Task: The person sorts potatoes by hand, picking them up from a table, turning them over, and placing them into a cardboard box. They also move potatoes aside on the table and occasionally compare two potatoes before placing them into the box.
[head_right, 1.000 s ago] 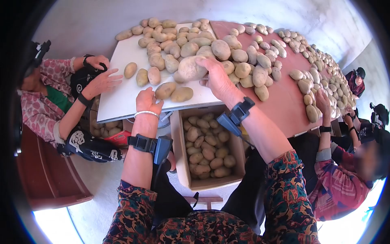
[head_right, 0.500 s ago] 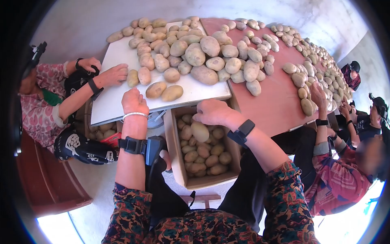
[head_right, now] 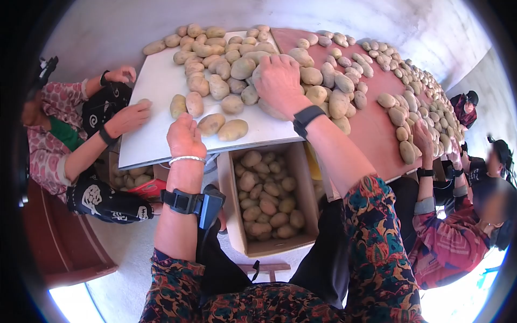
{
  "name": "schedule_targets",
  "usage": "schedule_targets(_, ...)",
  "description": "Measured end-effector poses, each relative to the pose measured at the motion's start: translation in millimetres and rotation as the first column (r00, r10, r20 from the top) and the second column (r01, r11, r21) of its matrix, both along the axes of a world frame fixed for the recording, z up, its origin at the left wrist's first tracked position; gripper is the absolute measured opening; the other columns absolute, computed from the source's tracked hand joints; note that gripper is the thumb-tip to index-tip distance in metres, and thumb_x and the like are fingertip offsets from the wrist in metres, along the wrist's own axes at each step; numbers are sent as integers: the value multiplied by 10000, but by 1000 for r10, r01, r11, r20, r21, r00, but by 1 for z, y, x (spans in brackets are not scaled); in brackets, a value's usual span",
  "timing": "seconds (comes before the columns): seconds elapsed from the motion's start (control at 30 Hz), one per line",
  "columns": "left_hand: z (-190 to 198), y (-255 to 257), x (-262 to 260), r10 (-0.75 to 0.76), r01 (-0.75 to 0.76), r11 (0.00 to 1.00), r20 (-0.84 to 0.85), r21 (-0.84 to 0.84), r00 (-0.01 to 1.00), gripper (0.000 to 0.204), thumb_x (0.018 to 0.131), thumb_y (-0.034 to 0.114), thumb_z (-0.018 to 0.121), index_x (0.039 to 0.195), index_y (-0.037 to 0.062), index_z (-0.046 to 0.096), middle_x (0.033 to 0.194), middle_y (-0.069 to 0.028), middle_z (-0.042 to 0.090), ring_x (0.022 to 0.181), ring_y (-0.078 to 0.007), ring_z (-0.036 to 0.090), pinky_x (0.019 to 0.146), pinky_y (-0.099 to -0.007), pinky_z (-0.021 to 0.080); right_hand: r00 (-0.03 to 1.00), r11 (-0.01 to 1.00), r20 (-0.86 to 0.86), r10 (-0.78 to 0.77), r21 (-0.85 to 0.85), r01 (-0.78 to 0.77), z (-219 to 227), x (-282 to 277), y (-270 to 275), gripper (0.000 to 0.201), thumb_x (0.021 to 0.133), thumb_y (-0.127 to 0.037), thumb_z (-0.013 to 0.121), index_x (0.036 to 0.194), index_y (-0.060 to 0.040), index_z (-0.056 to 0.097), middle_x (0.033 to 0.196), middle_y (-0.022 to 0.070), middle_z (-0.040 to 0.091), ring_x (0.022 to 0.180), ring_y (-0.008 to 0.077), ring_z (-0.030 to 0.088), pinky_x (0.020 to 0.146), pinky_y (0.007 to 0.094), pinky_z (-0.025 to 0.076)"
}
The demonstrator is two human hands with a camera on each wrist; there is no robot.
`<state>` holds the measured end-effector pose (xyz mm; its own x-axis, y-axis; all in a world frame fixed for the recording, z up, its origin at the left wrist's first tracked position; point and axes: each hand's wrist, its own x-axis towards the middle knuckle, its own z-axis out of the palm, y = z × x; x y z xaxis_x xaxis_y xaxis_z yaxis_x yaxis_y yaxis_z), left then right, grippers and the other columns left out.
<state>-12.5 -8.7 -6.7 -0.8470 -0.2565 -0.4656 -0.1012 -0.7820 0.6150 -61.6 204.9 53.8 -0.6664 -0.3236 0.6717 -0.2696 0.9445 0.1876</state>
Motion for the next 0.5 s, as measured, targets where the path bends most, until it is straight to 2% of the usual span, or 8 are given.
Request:
schedule_targets(0.07,-4,2,-1,-12,11,1000,-14,-8,1000,513,939,190,591,1371,-42,442,1402,-151,467,1321,-250,410,1171,-364,225,989,999,137,48,-26,-45,0,-20,-12,311,767,-168,670,1020,-13,580,1012,156,636,984,329,600,832,464,483)
schedule_targets(0.2,1,1,-3,-24,24,1000,29,-4,999,497,936,184,594,1356,-43,455,1368,-138,492,1280,-242,437,1152,-359,251,966,998,253,52,-51,-40,-13,-61,-30,340,783,-151,650,1078,-6,563,1055,167,627,1018,333,604,873,461,483)
schedule_targets(0.27,4,-2,-2,-10,9,1000,42,5,999,498,933,183,597,1356,-41,456,1363,-135,498,1278,-240,439,1150,-356,254,915,998,403,-11,-58,37,-19,-70,-33,366,801,-136,627,1141,-17,560,1099,179,618,1072,337,592,911,450,485)
schedule_targets(0.5,7,-3,5,65,-65,998,0,-5,998,510,922,193,612,1357,-28,461,1339,-130,521,1260,-236,456,1138,-355,270,883,992,461,-86,-44,119,-9,-64,-34,462,789,-148,643,1241,-104,560,1179,184,588,1133,334,556,932,437,487)
